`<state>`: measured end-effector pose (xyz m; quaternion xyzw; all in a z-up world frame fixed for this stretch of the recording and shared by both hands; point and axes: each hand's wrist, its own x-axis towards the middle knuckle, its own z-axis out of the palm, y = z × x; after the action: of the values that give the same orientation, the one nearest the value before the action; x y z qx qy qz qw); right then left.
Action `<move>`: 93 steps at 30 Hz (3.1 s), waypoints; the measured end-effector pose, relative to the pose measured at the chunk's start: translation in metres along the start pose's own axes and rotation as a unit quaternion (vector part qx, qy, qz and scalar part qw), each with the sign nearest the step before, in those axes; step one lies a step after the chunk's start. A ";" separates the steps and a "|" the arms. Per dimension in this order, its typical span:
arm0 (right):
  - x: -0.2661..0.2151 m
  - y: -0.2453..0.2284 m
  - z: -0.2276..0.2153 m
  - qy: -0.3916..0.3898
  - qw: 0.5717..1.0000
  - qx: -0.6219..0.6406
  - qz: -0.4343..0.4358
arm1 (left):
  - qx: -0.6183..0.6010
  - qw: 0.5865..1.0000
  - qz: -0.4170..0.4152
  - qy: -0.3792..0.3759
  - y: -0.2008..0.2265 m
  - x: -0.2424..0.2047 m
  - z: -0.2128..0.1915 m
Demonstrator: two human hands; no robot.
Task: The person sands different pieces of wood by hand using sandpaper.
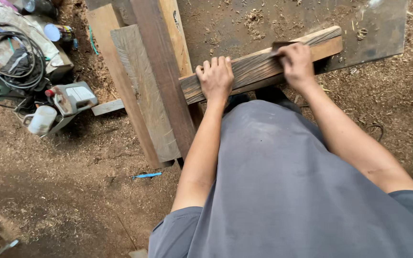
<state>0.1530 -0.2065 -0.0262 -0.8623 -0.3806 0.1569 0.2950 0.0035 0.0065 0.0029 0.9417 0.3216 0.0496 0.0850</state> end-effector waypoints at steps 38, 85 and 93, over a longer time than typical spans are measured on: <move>0.021 -0.036 0.013 -0.049 0.998 0.020 0.023 | -0.033 0.996 0.036 -0.071 -0.032 0.002 -0.027; 0.015 -0.091 0.007 -0.166 0.968 0.013 -0.188 | -0.046 0.995 0.056 -0.070 -0.014 -0.047 -0.036; -0.002 -0.074 -0.006 -0.179 0.977 -0.035 -0.112 | -0.043 0.994 0.038 -0.088 -0.016 -0.052 -0.029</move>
<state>0.1133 -0.1706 0.0251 -0.7818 -0.5270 0.2613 0.2069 -0.0510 -0.0095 0.0261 0.9496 0.2740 -0.0163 0.1511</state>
